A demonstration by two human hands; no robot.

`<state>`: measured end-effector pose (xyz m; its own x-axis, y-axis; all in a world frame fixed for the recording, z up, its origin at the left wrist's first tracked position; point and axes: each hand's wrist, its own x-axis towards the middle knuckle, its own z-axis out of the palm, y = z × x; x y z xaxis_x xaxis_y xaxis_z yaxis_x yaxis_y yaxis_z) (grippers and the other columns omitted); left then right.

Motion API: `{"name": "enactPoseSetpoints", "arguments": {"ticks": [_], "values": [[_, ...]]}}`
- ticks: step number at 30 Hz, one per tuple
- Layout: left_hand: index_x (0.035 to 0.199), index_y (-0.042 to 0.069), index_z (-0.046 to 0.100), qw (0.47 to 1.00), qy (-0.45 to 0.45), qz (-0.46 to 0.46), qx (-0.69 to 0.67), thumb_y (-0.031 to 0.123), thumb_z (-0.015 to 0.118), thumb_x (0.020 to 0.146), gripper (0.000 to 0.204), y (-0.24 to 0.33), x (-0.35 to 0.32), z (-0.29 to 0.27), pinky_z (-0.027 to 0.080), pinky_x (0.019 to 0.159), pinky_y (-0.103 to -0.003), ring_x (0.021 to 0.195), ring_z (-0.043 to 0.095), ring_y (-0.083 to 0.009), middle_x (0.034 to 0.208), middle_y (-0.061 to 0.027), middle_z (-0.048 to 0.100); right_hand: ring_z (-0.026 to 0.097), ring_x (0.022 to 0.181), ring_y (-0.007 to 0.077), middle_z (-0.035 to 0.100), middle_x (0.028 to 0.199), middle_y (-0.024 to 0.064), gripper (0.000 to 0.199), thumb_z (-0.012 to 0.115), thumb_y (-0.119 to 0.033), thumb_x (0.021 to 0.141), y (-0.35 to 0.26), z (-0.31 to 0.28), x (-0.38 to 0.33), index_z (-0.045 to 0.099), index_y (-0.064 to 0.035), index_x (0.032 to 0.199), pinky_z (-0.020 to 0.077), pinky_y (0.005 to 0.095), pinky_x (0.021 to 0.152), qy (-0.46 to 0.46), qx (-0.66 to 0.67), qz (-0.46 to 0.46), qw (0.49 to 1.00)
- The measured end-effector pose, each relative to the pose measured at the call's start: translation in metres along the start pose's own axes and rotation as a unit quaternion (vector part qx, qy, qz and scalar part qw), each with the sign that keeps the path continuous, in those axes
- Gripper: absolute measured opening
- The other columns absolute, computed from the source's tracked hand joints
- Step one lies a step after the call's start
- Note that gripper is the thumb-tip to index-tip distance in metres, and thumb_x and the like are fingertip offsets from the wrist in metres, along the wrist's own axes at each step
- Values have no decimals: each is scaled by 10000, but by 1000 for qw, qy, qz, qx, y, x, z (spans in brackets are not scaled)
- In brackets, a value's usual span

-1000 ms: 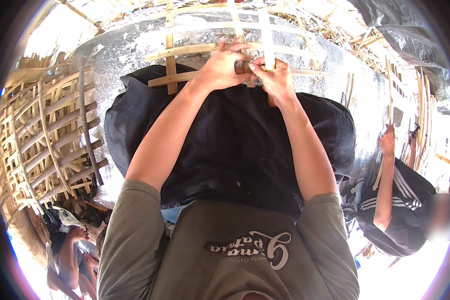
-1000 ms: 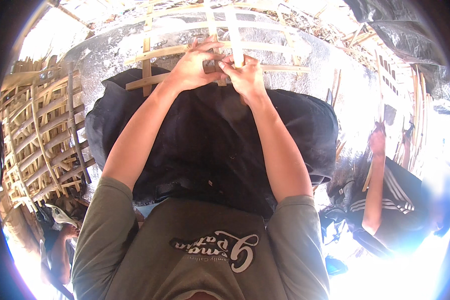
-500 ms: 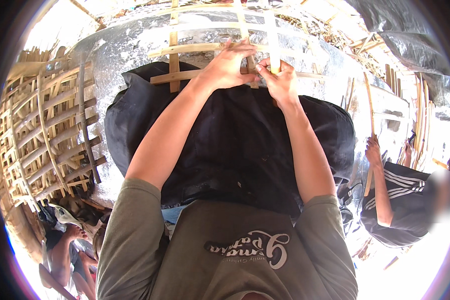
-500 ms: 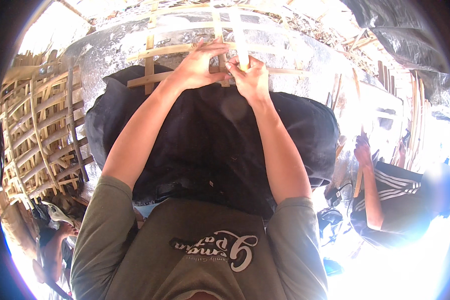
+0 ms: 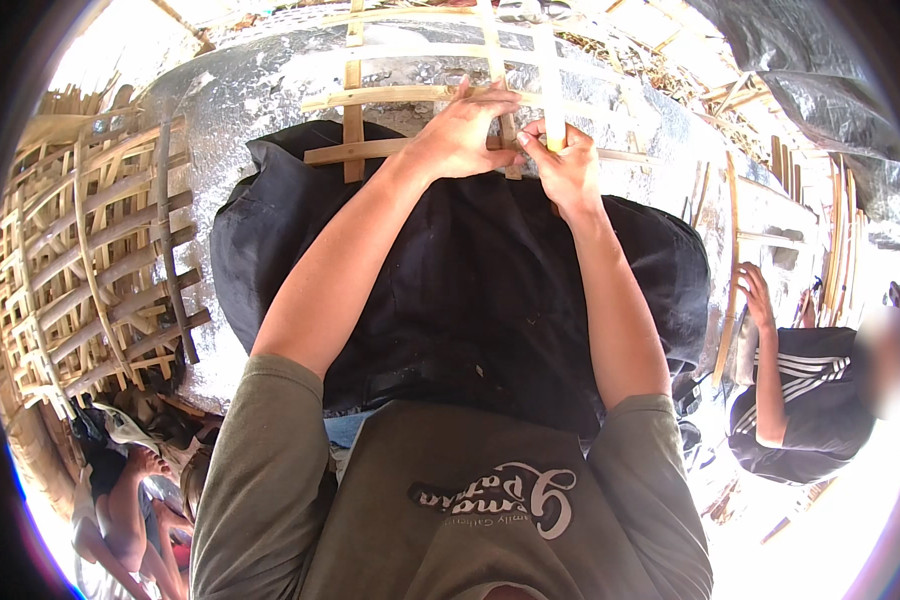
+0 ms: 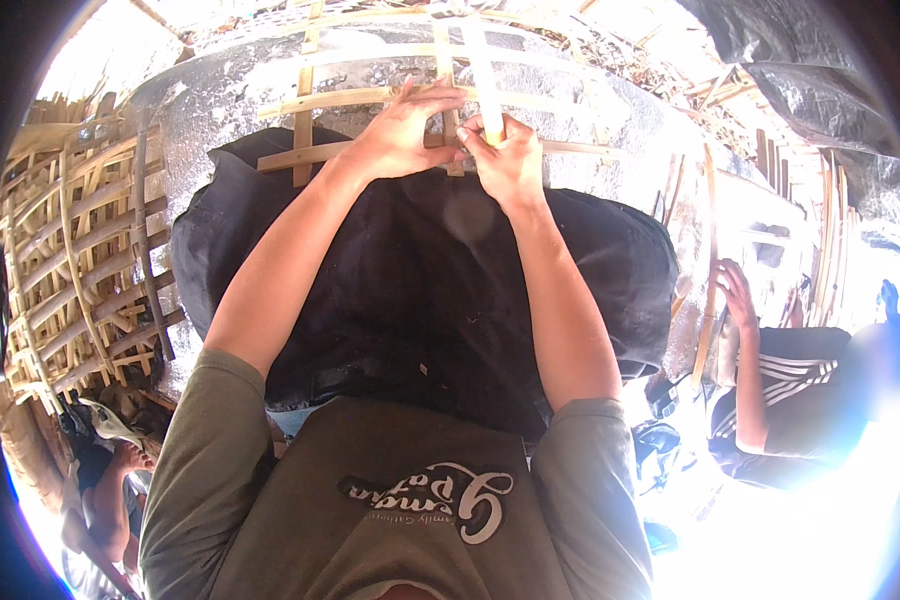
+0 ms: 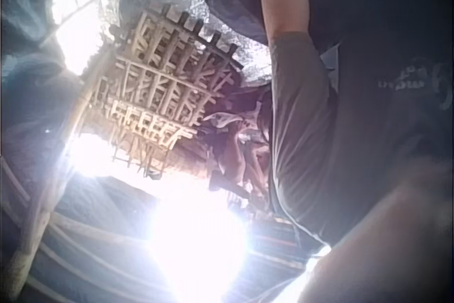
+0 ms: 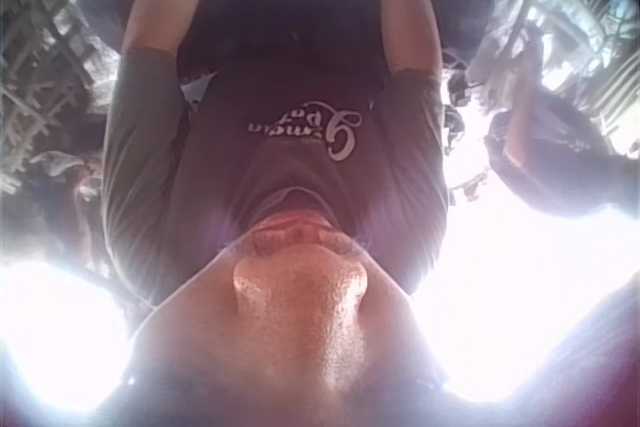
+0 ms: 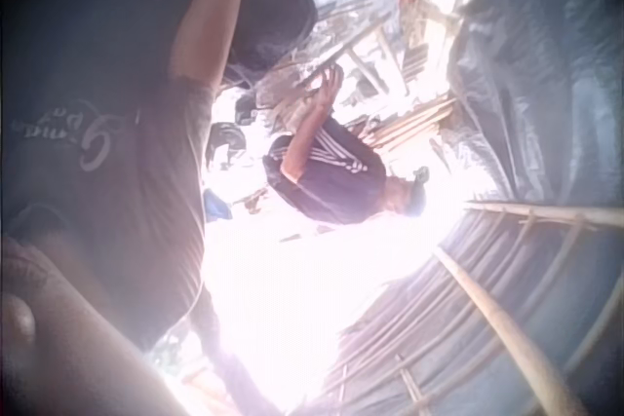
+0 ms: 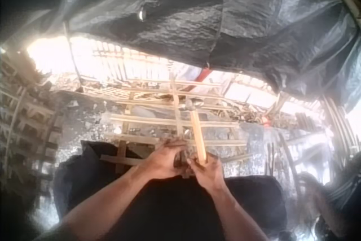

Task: The person places thin wooden slats onto a curved roof frame and secures them with a hammer and nails. They repeatedly position the slats, align them, and hammer nails to fasten them to the underlying structure.

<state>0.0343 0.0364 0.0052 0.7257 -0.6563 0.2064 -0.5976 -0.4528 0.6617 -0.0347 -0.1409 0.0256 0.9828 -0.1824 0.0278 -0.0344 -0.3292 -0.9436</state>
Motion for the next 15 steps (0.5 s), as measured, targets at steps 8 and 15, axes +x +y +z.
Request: {"name": "enactPoseSetpoints", "arguments": {"ticks": [8,15], "values": [[1402,100,556,1000,-4,0,-3,283,865,773,725,1,0,-1,113,1273,-575,1456,420,-234,1495,-41,537,616,742,73,692,811,11,32,742,-39,907,2,1,0,729,-21,930,512,264,690,-12,21,31,999],[1388,118,544,1000,-1,4,-23,290,867,773,716,-3,1,1,151,1266,-579,1458,417,-250,1479,-46,549,710,696,117,722,789,67,80,758,-69,892,7,1,1,718,-13,934,576,281,643,-12,23,7,1000]]}}
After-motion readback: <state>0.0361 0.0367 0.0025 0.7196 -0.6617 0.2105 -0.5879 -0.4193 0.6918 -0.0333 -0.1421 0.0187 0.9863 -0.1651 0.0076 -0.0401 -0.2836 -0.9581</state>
